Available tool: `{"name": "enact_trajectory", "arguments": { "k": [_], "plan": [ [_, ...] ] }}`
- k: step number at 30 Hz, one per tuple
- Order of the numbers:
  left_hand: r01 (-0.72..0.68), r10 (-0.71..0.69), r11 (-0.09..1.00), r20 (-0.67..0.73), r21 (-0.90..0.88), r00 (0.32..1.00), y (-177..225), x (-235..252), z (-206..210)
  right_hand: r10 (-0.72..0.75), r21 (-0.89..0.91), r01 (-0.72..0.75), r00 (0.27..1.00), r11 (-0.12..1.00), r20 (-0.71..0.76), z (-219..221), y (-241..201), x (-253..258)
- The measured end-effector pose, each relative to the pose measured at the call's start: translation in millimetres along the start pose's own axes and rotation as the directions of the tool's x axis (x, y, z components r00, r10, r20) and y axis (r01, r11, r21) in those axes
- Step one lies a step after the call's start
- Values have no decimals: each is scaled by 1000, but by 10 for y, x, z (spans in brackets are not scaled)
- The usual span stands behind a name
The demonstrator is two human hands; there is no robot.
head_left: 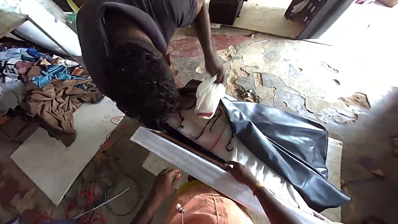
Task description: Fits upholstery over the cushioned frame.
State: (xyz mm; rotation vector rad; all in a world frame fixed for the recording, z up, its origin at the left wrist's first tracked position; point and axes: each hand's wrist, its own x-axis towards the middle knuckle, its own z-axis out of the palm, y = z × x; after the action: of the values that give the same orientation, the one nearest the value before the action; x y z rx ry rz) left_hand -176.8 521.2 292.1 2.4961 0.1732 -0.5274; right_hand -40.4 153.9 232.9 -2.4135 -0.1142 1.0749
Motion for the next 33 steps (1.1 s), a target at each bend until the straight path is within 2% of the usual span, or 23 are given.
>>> {"name": "enact_trajectory", "arguments": {
  "k": [3, 6, 8, 12, 15, 21, 24, 33],
  "plan": [
    [-72, 72, 997, 10, 34, 997, -140, 332, -295, 53, 14, -53, 998, 999, -32, -30, -292, 2],
    [-154, 158, 984, -42, 92, 987, -174, 674, -477, 13, -5, -13, 1000, 1000, -24, 38, -563, 16],
    [-169, 173, 978, -22, 120, 985, -174, 889, -512, -2, -11, 2, 999, 1000, -37, 135, -649, 51],
    [-25, 43, 983, -95, 184, 995, -62, 1172, -492, 2, 27, 1, 996, 1000, -93, 219, -622, 135],
    [44, -24, 961, -79, 273, 997, 53, 1299, -575, 24, 75, -17, 995, 997, -101, 173, -624, 143],
    [-18, 9, 949, 28, 315, 1000, 14, 1422, -715, 41, 122, -29, 994, 992, -101, 171, -593, 214],
    [4, -33, 953, 91, 304, 995, 52, 1464, -773, 47, 135, -34, 994, 990, -94, 175, -577, 209],
    [52, -96, 963, 157, 264, 983, 49, 1531, -795, 27, 156, -19, 999, 987, -45, 187, -537, 267]
  ]
}}
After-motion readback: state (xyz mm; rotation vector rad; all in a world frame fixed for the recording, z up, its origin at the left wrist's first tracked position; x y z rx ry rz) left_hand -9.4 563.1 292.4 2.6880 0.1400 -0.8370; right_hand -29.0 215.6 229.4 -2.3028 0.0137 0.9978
